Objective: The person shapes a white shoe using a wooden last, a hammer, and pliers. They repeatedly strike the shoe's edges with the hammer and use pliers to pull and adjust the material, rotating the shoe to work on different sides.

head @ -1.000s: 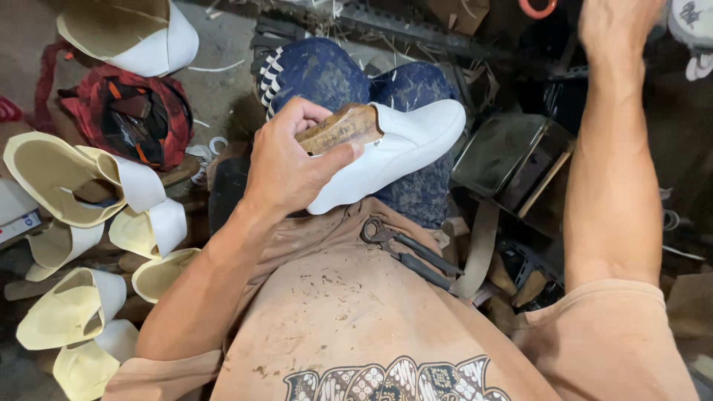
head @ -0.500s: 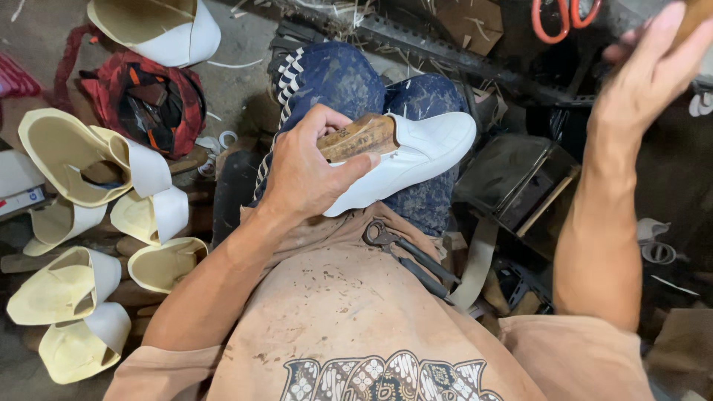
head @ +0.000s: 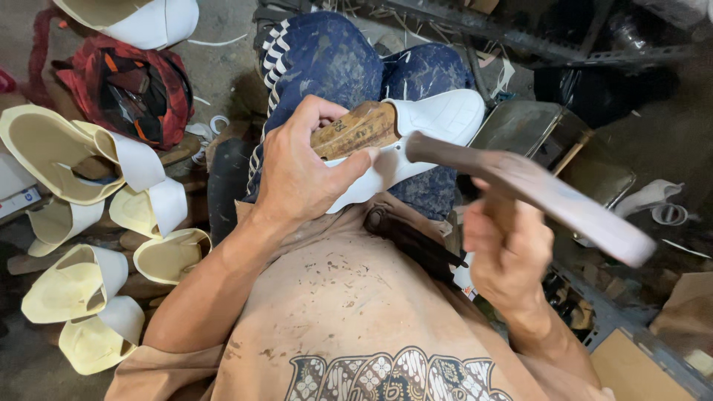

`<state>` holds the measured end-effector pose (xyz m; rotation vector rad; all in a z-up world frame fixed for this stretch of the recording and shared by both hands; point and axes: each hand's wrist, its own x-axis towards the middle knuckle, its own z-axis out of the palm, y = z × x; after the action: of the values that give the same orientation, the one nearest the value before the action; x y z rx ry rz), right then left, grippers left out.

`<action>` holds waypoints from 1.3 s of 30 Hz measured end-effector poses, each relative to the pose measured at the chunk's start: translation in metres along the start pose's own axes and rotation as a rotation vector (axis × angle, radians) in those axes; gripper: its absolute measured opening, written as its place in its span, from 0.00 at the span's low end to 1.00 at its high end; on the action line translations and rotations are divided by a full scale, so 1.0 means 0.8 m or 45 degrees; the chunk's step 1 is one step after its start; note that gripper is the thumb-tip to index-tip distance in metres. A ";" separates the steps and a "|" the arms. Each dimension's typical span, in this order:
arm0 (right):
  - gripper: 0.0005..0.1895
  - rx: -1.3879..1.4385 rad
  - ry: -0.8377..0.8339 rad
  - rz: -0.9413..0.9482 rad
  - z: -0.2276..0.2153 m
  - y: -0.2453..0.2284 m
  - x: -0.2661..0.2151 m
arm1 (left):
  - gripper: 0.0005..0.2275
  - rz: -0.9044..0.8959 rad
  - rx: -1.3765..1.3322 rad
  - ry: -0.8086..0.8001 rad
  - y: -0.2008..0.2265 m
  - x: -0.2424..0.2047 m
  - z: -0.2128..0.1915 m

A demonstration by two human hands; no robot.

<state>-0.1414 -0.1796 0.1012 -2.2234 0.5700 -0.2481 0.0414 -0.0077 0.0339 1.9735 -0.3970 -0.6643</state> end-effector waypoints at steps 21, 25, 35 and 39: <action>0.26 0.624 0.113 0.386 0.076 -0.002 -0.018 | 0.15 0.007 -0.042 -0.016 -0.005 0.002 -0.001; 0.21 0.489 0.319 0.135 0.057 0.002 -0.016 | 0.17 0.025 0.000 0.030 -0.006 0.001 0.000; 0.23 0.412 0.148 0.367 0.071 0.009 -0.017 | 0.17 -0.049 -0.033 0.020 -0.006 0.003 0.000; 0.25 0.497 0.362 0.267 0.073 0.006 -0.020 | 0.17 -0.052 0.011 0.014 -0.006 0.001 0.002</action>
<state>-0.1363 -0.1357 0.0599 -1.7480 0.8258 -0.5238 0.0414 -0.0068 0.0287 1.9974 -0.3546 -0.6781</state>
